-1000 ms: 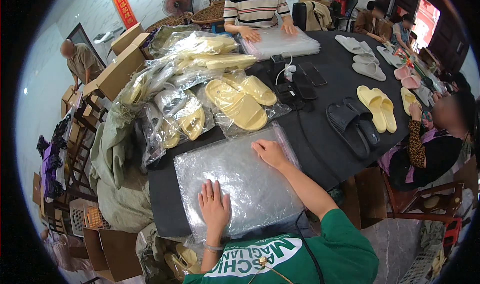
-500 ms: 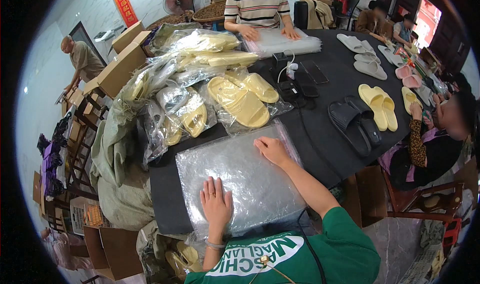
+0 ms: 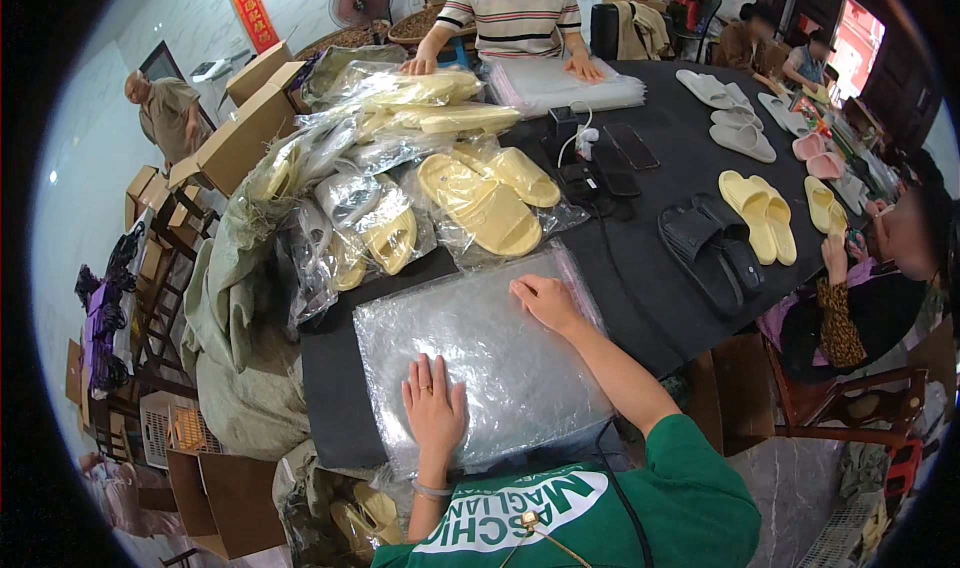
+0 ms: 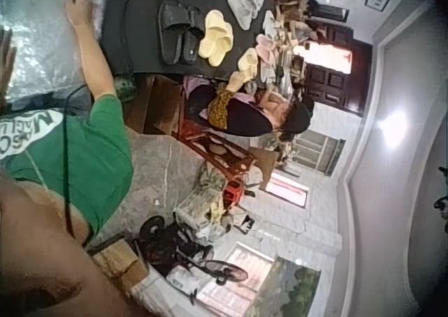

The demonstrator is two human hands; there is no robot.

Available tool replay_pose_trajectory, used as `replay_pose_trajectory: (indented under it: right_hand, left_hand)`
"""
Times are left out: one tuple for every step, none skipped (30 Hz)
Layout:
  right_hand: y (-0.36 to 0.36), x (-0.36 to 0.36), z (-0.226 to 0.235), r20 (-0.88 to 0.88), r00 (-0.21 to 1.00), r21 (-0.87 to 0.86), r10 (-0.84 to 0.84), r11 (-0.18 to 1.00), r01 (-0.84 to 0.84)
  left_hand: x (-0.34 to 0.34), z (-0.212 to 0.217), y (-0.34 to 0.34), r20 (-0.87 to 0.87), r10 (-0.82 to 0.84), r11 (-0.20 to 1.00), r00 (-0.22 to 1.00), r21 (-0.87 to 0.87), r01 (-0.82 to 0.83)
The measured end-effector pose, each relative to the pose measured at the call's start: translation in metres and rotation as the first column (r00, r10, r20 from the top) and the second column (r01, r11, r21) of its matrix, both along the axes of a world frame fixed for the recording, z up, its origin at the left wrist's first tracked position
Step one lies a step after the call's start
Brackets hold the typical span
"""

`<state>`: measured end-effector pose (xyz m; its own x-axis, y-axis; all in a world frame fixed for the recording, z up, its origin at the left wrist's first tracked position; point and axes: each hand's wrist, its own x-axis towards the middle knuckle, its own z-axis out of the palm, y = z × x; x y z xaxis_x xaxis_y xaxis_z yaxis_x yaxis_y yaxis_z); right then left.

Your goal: Packing pairs of slippers into plastic bags.

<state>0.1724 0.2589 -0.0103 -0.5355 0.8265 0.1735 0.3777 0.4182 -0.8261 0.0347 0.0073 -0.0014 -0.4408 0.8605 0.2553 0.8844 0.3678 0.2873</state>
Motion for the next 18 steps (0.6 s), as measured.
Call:
replay_pose_trajectory:
  right_hand:
    - [-0.0017, -0.0002, 0.0011, -0.023, 1.0, -0.016, -0.002, 1.0, 0.001]
    - [-0.0029, -0.0009, 0.0016, -0.045, 0.999, -0.032, -0.003, 0.999, 0.002]
    - [-0.0022, -0.0014, 0.0015, -0.045, 0.999, -0.035, -0.001, 0.999, 0.0]
    - [-0.0006, -0.0012, 0.0021, -0.034, 0.999, -0.033, -0.002, 0.999, 0.001]
    - [-0.0009, -0.0009, 0.0021, -0.023, 1.0, -0.031, 0.001, 1.0, -0.001]
    - [-0.0027, -0.0006, 0.0016, -0.022, 1.0, -0.034, 0.007, 0.999, -0.008]
    - [-0.0019, 0.0001, 0.0022, -0.022, 1.0, -0.031, 0.001, 1.0, -0.002]
    - [-0.0012, 0.0005, 0.0027, -0.022, 1.0, -0.027, -0.004, 1.0, 0.004]
    - [-0.0008, 0.0004, 0.003, -0.02, 1.0, -0.027, 0.004, 1.0, -0.005]
    - [-0.0021, 0.0, 0.0033, -0.023, 1.0, -0.042, 0.0, 0.999, -0.001]
    - [-0.0031, -0.0001, 0.0036, -0.026, 1.0, -0.057, -0.004, 0.998, 0.003]
    - [-0.003, 0.0006, 0.0042, -0.024, 1.0, -0.06, 0.003, 0.998, -0.005]
    - [-0.0046, 0.0002, 0.0084, -0.017, 1.0, -0.064, 0.003, 0.998, -0.004]
    - [-0.0053, -0.0003, 0.0101, -0.01, 1.0, -0.069, 0.002, 0.998, -0.003]
    - [-0.005, -0.0008, 0.0085, -0.01, 1.0, -0.074, 0.01, 0.997, -0.011]
    - [-0.0036, -0.0006, 0.0079, -0.014, 1.0, -0.074, 0.008, 0.997, -0.009]
    - [-0.0029, -0.0007, 0.0072, -0.017, 1.0, -0.073, 0.006, 0.997, -0.007]
    - [-0.0027, -0.0009, 0.0062, -0.017, 1.0, -0.077, 0.015, 0.997, -0.016]
  left_hand:
    - [-0.0003, -0.0008, -0.0011, 0.001, 0.002, 1.0, 1.0, -0.001, -0.002]
    - [-0.0005, -0.0016, -0.0012, 0.001, 0.003, 1.0, 1.0, -0.003, -0.003]
    - [-0.0007, -0.0021, -0.0006, 0.002, 0.005, 1.0, 1.0, -0.01, -0.005]
    - [-0.0008, -0.0021, -0.0003, 0.003, 0.008, 1.0, 1.0, -0.017, -0.008]
    - [-0.0006, -0.001, -0.0012, 0.003, 0.014, 1.0, 1.0, -0.02, -0.014]
    - [-0.0004, 0.0003, -0.0019, 0.011, 0.009, 1.0, 1.0, -0.024, -0.008]
    - [0.0002, 0.001, -0.0004, 0.02, 0.004, 1.0, 1.0, -0.023, -0.004]
    - [0.0011, 0.0028, -0.0005, 0.024, 0.004, 1.0, 1.0, -0.02, -0.004]
    - [0.0012, 0.0031, -0.0002, 0.026, 0.013, 1.0, 1.0, -0.019, -0.012]
    - [0.0008, 0.0033, -0.0009, 0.024, 0.005, 1.0, 1.0, -0.015, -0.005]
    - [0.0004, 0.0035, -0.0015, 0.021, -0.003, 1.0, 1.0, -0.011, 0.003]
    - [0.0006, 0.0033, -0.0013, 0.023, 0.005, 1.0, 1.0, -0.013, -0.004]
    - [0.0001, 0.0026, -0.0019, 0.019, 0.001, 1.0, 1.0, -0.003, -0.001]
    - [-0.0002, 0.0018, -0.0024, 0.015, -0.003, 1.0, 1.0, 0.007, 0.003]
    - [-0.0007, 0.0003, -0.0027, 0.016, 0.005, 1.0, 1.0, 0.002, -0.005]
    - [-0.0007, -0.0008, -0.0018, -0.002, 0.004, 1.0, 1.0, 0.018, -0.004]
    - [-0.0007, -0.0009, -0.0013, -0.02, 0.004, 0.999, 1.0, 0.034, -0.003]
    - [-0.0009, -0.0001, -0.001, -0.018, 0.004, 0.999, 1.0, 0.038, -0.003]
